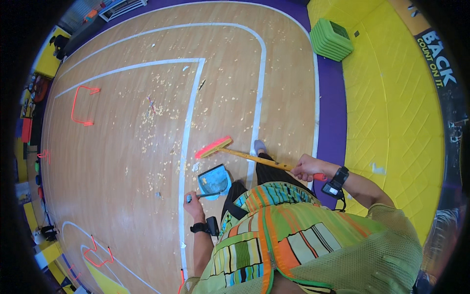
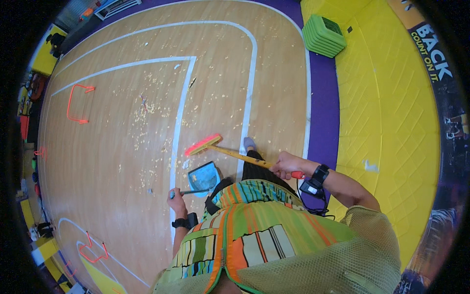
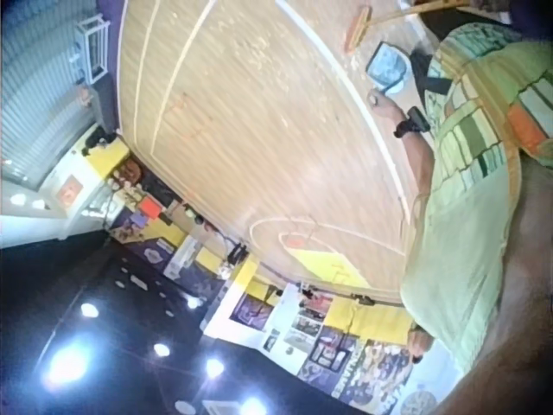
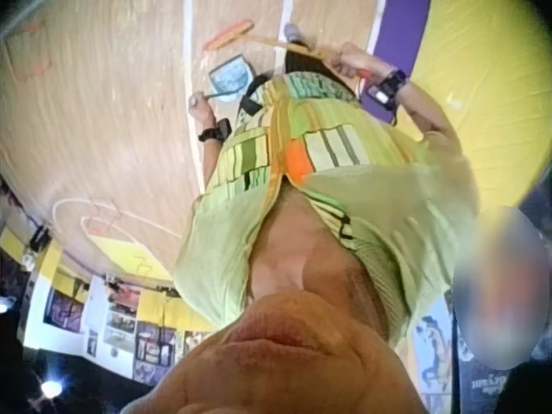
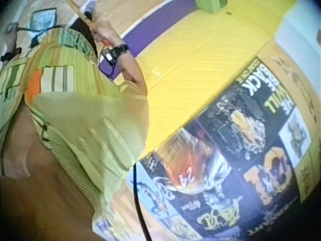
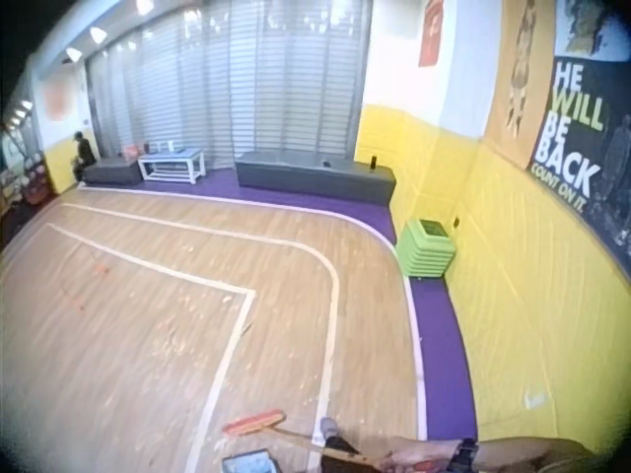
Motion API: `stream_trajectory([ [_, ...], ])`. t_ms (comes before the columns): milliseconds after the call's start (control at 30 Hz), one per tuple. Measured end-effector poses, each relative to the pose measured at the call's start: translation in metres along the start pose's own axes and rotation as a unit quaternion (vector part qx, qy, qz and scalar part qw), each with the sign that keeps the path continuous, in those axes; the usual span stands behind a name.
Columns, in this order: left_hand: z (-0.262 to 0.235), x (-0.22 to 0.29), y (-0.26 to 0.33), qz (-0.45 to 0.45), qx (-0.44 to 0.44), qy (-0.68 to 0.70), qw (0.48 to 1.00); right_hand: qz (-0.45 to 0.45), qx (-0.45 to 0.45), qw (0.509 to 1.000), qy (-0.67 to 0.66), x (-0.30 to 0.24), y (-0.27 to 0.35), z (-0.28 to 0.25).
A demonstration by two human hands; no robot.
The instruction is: The person sweeps debris from a wooden court floor into a handheld dustpan using a long-handled broom.
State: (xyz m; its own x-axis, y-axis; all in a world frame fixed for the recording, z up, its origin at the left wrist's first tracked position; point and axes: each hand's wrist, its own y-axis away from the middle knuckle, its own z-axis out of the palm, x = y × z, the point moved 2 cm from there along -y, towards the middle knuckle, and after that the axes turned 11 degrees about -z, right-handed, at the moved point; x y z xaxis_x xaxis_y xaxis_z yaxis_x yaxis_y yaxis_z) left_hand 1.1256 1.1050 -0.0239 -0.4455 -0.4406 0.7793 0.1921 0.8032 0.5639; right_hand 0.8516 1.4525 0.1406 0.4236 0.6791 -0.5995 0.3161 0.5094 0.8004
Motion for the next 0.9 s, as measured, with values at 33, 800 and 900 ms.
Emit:
stream_trajectory([
  [33, 0.006, 0.002, 0.002, 0.003, 0.004, 0.005, 1.000, -0.008, -0.004, 1.000, -0.007, -0.003, -0.001, -0.016],
  [800, 0.059, 0.085, 0.034, -0.005, 0.223, -0.011, 0.975, -0.130, 0.015, 0.991, -0.031, -0.085, -0.228, -0.172],
  [900, 0.053, 0.105, 0.014, -0.011, 0.245, -0.011, 0.969, -0.035, -0.068, 0.985, -0.156, -0.114, -0.197, -0.168],
])
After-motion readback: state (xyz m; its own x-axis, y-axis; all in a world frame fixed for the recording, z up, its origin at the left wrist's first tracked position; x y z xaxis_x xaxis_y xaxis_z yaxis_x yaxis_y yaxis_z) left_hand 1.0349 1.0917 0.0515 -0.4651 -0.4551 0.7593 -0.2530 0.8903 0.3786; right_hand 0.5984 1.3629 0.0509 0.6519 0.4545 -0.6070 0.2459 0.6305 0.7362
